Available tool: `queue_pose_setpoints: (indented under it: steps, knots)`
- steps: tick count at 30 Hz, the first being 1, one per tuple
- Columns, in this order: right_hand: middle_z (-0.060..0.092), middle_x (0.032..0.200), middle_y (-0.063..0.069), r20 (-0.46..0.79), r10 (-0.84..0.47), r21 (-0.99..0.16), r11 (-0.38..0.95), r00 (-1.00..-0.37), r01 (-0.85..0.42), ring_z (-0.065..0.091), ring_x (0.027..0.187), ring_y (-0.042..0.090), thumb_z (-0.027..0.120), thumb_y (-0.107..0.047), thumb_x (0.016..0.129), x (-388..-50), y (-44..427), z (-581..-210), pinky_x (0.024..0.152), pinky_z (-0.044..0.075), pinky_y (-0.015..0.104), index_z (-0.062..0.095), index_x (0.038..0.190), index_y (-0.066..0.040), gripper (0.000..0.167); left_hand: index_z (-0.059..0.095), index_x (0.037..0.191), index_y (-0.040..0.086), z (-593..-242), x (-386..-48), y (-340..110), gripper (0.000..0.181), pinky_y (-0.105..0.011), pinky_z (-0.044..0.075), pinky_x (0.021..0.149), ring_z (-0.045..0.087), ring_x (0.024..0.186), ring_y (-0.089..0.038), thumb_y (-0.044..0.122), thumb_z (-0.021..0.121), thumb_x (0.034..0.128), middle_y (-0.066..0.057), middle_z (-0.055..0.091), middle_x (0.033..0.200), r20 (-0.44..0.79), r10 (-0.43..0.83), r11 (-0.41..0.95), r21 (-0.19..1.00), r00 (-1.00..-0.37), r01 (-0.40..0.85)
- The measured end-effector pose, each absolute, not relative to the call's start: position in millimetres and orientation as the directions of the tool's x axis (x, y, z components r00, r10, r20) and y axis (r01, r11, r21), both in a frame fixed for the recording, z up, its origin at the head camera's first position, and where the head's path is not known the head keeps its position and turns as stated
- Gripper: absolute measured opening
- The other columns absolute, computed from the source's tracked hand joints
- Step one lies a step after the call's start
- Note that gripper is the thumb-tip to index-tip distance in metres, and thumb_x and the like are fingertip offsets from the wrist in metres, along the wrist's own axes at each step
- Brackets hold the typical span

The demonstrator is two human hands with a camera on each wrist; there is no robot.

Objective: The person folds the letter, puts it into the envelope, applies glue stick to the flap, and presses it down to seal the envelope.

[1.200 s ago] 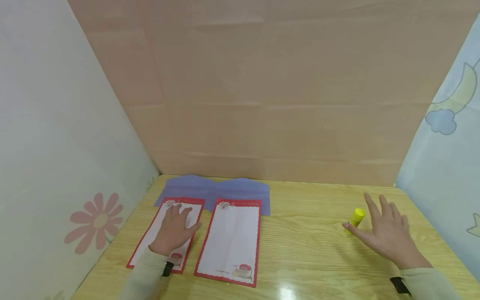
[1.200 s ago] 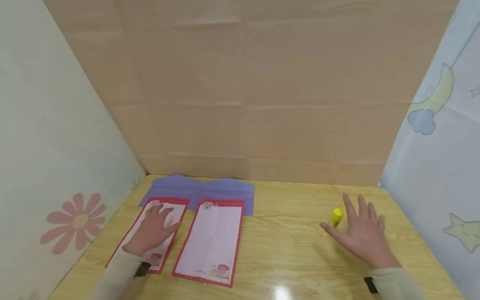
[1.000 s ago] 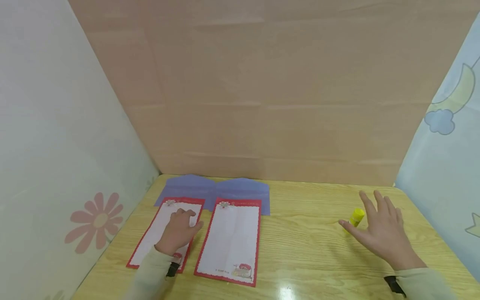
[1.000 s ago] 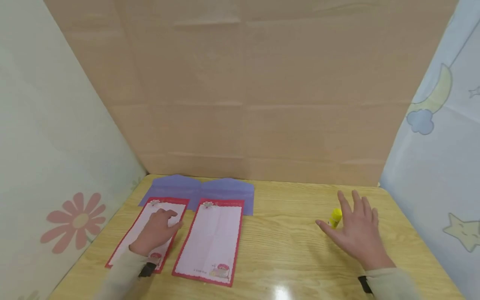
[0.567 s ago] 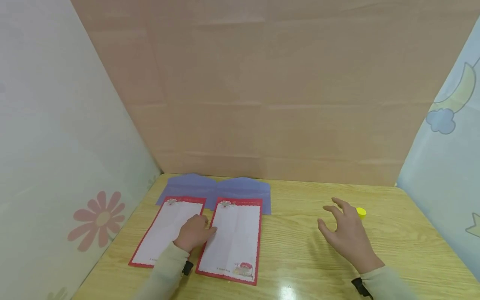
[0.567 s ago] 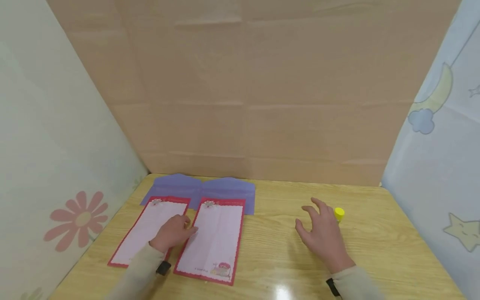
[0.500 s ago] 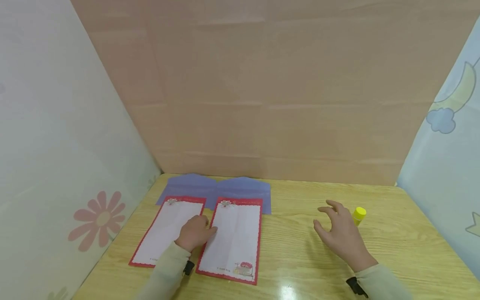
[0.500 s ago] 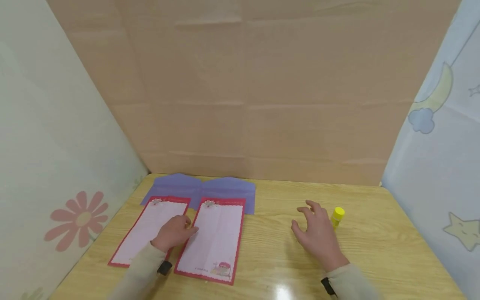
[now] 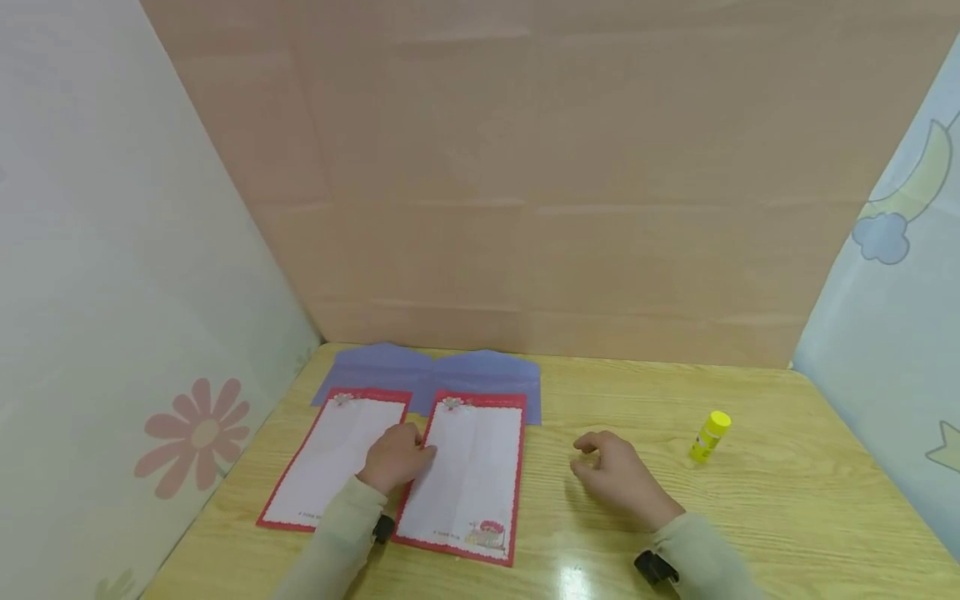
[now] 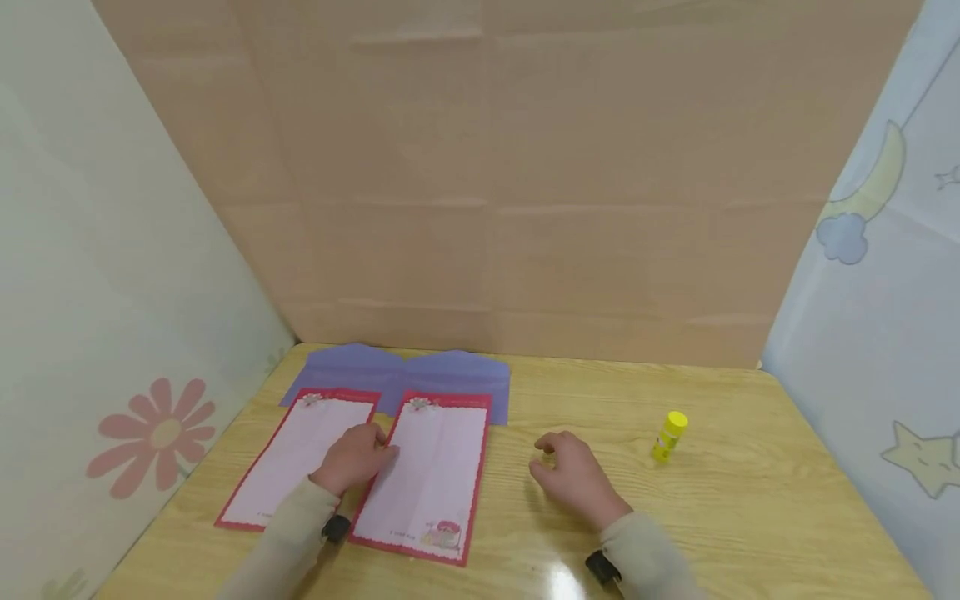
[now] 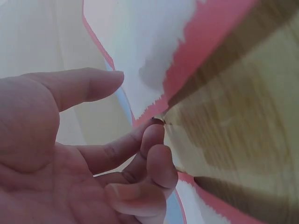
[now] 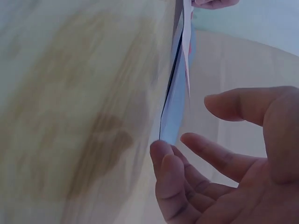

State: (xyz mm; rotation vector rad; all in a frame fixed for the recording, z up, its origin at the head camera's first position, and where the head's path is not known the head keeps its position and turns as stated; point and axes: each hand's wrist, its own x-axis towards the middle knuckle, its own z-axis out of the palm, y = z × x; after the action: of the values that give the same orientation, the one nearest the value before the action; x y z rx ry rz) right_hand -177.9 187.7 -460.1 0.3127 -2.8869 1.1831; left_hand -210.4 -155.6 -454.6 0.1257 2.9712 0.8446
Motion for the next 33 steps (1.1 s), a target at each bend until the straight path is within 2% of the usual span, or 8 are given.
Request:
queue_pose_setpoints:
  steps: [6, 12, 17, 22, 26, 30, 33]
  knots:
    - [0.068, 0.093, 0.005, 0.075, -0.246, -0.691, 0.686, -0.966, -0.228, 0.062, 0.081, 0.014, 0.073, -0.013, 0.086, -179, 175, -464, 0.076, 0.053, 0.035, 0.069, 0.107, 0.000, 0.026, 0.063, 0.084, 0.002, -456, -212, -154, 0.017, -0.032, 0.043, 0.057, 0.052, 0.066, -0.017, 0.017, 0.070, 0.0879, -0.005, 0.059, 0.077, -0.056, 0.128, 0.818, 0.570, -0.990, 0.074]
    - [0.070, 0.095, 0.004, 0.051, -0.255, -0.703, 0.678, -0.966, -0.216, 0.065, 0.091, 0.020, 0.073, -0.013, 0.087, -176, 168, -461, 0.081, 0.054, 0.039, 0.070, 0.109, 0.002, 0.027, 0.066, 0.090, 0.002, -454, -209, -151, 0.016, -0.037, 0.051, 0.069, 0.059, 0.077, -0.019, 0.016, 0.072, 0.0892, -0.006, 0.064, 0.087, -0.042, 0.193, 0.813, 0.566, -0.980, 0.136]
    - [0.071, 0.097, 0.004, 0.036, -0.263, -0.728, 0.654, -0.964, -0.205, 0.066, 0.091, 0.020, 0.072, -0.013, 0.088, -176, 164, -459, 0.080, 0.054, 0.039, 0.070, 0.110, 0.002, 0.028, 0.064, 0.092, 0.003, -455, -208, -148, 0.015, -0.041, 0.052, 0.075, 0.061, 0.083, -0.021, 0.015, 0.071, 0.0904, -0.006, 0.063, 0.089, -0.052, 0.233, 0.779, 0.608, -0.971, 0.154]
    - [0.071, 0.094, 0.003, 0.051, -0.294, -0.742, 0.628, -0.954, -0.234, 0.067, 0.089, 0.019, 0.072, -0.013, 0.088, -178, 164, -460, 0.077, 0.054, 0.035, 0.069, 0.110, 0.001, 0.026, 0.063, 0.095, 0.004, -454, -206, -145, 0.014, -0.036, 0.050, 0.071, 0.060, 0.082, -0.018, 0.015, 0.070, 0.0920, -0.004, 0.064, 0.087, -0.073, 0.285, 0.724, 0.670, -0.956, 0.164]
    - [0.070, 0.091, 0.003, 0.059, -0.299, -0.748, 0.618, -0.952, -0.241, 0.067, 0.088, 0.019, 0.073, -0.011, 0.087, -178, 164, -461, 0.076, 0.054, 0.035, 0.068, 0.107, 0.000, 0.023, 0.063, 0.096, 0.004, -452, -205, -143, 0.013, -0.032, 0.048, 0.063, 0.057, 0.074, -0.015, 0.015, 0.070, 0.0931, -0.002, 0.063, 0.083, -0.072, 0.339, 0.663, 0.726, -0.938, 0.184]
    - [0.069, 0.089, 0.004, 0.052, -0.250, -0.747, 0.633, -0.967, -0.204, 0.065, 0.084, 0.017, 0.073, -0.009, 0.085, -176, 163, -461, 0.074, 0.054, 0.034, 0.068, 0.105, -0.001, 0.022, 0.062, 0.098, 0.005, -453, -206, -143, 0.014, -0.030, 0.048, 0.059, 0.056, 0.073, -0.014, 0.017, 0.069, 0.0947, -0.001, 0.062, 0.085, -0.055, 0.373, 0.613, 0.764, -0.926, 0.201]
    - [0.068, 0.091, 0.005, 0.035, -0.179, -0.745, 0.651, -0.983, -0.144, 0.063, 0.079, 0.015, 0.074, -0.009, 0.084, -176, 163, -460, 0.071, 0.052, 0.033, 0.064, 0.109, -0.001, 0.028, 0.061, 0.098, 0.006, -453, -207, -142, 0.014, -0.029, 0.049, 0.062, 0.058, 0.076, -0.016, 0.019, 0.067, 0.0967, -0.002, 0.062, 0.088, -0.030, 0.394, 0.584, 0.780, -0.919, 0.225]
